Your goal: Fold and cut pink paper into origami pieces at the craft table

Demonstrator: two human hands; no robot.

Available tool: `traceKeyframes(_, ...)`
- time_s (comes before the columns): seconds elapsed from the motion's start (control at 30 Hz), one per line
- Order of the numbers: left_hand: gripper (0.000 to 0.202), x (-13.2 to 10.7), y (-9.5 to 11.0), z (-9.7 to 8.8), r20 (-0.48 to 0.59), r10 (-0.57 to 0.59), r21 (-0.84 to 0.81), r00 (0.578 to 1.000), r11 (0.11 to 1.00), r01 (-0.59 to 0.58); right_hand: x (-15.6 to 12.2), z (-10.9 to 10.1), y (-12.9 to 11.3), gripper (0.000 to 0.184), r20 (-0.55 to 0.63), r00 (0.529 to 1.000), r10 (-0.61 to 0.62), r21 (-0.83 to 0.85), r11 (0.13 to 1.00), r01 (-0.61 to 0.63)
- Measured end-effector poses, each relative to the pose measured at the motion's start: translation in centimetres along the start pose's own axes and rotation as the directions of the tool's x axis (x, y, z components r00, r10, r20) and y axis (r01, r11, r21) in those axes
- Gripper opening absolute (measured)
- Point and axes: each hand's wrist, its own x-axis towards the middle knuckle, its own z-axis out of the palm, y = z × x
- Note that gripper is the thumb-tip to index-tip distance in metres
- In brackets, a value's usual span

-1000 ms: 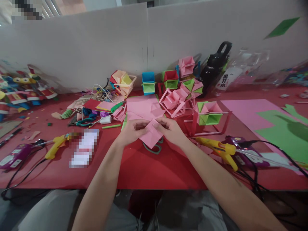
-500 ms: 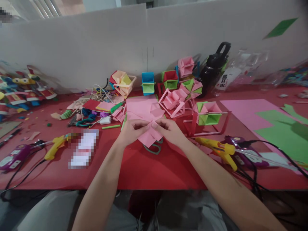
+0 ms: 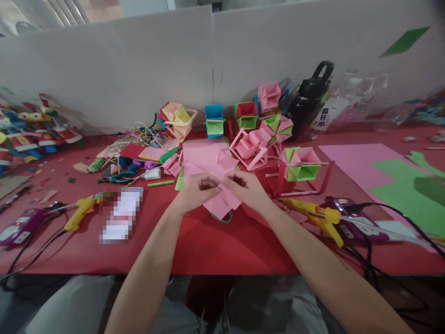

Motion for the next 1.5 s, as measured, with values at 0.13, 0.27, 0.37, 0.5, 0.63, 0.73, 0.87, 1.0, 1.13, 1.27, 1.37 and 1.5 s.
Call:
traceKeyframes(0.13, 0.023, -0.1, 0.1, 0.2, 0.015, -0.028, -0.009, 0.999, 1.0, 0.029, 0.0, -0.4, -0.4, 0.021, 0.016, 1.0, -0.015, -0.043, 0.999, 0.016)
traceKeyframes(0.27, 0.021, 0.0, 0.3, 0.2, 0.006, 0.013, -0.009, 1.0, 1.0, -0.013, 0.0, -0.6, -0.7, 0.025, -0.022, 0.999, -0.028, -0.021, 0.999, 0.027)
traceKeyframes(0.37, 0.019, 0.1, 0.5, 0.1, 0.003, 0.053, 0.036, 0.999, 0.998, -0.053, 0.0, -0.6, -0.5, 0.028, -0.058, 0.998, -0.012, 0.016, 1.0, 0.013)
traceKeyframes(0.5, 0.016, 0.1, 0.5, 0.1, -0.076, 0.097, 0.055, 0.992, 0.994, -0.093, 0.1, -0.5, -0.2, 0.031, -0.018, 1.0, 0.01, 0.046, 0.999, -0.009)
traceKeyframes(0.63, 0.018, 0.0, 0.6, 0.0, -0.063, 0.04, 0.005, 0.997, 0.999, -0.04, 0.1, -0.6, -0.3, 0.032, 0.044, 0.999, 0.01, -0.03, 1.0, -0.008)
traceKeyframes(0.73, 0.021, -0.2, 0.8, -0.2, 0.047, -0.102, -0.093, 0.994, 0.99, 0.106, 0.1, -1.0, -0.6, 0.03, 0.096, 0.995, 0.008, -0.06, 0.998, -0.002)
traceKeyframes(0.87, 0.024, -0.5, 1.2, -0.4, 0.16, -0.193, -0.153, 0.968, 0.964, 0.217, 0.2, -1.4, -0.5, 0.027, 0.261, 0.965, 0.015, -0.064, 0.998, 0.002)
traceKeyframes(1.0, 0.02, -0.4, 1.1, -0.4, 0.106, -0.23, -0.176, 0.967, 0.953, 0.246, 0.1, -1.3, 0.0, 0.042, 0.087, 0.995, -0.048, -0.183, 0.981, 0.063)
traceKeyframes(1.13, 0.016, 0.1, 0.8, -0.2, -0.074, -0.315, -0.261, 0.946, 0.922, 0.287, -0.4, -0.8, 0.3, 0.061, 0.031, 0.936, -0.351, -0.411, 0.849, 0.332)
traceKeyframes(1.27, 0.02, 0.4, 0.6, -0.4, -0.147, -0.32, -0.387, 0.936, 0.889, 0.244, -1.0, 0.1, 0.6, 0.085, 0.282, 0.899, -0.336, -0.566, 0.699, 0.438)
traceKeyframes(1.37, 0.025, 0.5, 0.5, -0.8, -0.143, -0.344, -0.459, 0.928, 0.854, 0.246, -1.0, 0.4, 1.0, 0.072, 0.297, 0.909, -0.292, -0.643, 0.643, 0.416)
traceKeyframes(1.5, 0.025, 0.5, 0.5, -1.1, -0.09, -0.398, -0.476, 0.913, 0.822, 0.311, -0.6, -0.4, 1.5, 0.054, 0.23, 0.903, -0.363, -0.605, 0.673, 0.425)
